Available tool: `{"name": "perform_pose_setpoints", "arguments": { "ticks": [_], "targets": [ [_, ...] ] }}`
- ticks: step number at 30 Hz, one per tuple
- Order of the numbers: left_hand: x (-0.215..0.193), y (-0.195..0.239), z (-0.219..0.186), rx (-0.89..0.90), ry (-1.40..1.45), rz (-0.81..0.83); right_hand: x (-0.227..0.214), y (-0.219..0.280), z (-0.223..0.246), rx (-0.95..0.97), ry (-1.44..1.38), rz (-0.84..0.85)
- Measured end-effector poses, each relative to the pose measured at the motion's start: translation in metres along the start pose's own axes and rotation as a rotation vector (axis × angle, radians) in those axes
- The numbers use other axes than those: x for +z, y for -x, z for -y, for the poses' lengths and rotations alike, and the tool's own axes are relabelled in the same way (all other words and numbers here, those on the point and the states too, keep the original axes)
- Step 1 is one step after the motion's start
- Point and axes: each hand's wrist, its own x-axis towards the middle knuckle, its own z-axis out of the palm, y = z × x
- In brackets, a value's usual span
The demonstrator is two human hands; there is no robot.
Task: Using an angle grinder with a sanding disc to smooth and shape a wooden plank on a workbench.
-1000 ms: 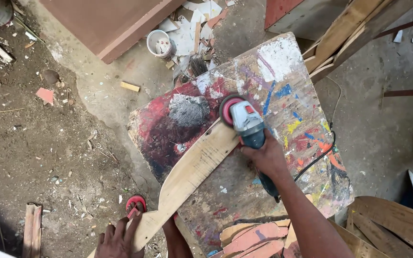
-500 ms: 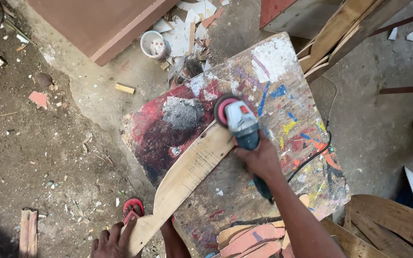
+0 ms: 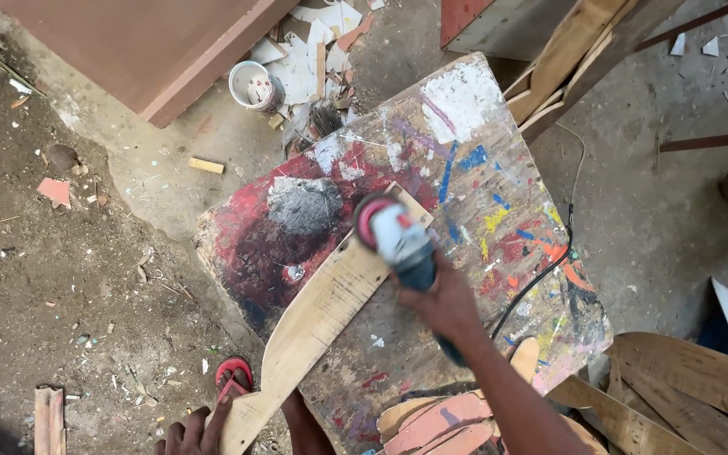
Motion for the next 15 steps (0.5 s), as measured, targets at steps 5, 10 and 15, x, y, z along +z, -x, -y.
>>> {"name": "perform_pose_setpoints", "arguments": {
  "ticks": [5,10,15],
  "targets": [
    [-0.007,0.0,0.0,-0.045,0.132,-0.048,0.01,0.003,-0.022,-0.003,0.228,0.12],
    [-0.034,-0.011,-0.008,-0.05,-0.037,0.13,-0.01,-0.033,-0.022,-0.026,-0.004,-0.123],
    [-0.037,-0.015,-0.003,-0.015,-0.085,0.197,0.019,0.015,-0.019,-0.024,0.134,0.063]
  ]
}}
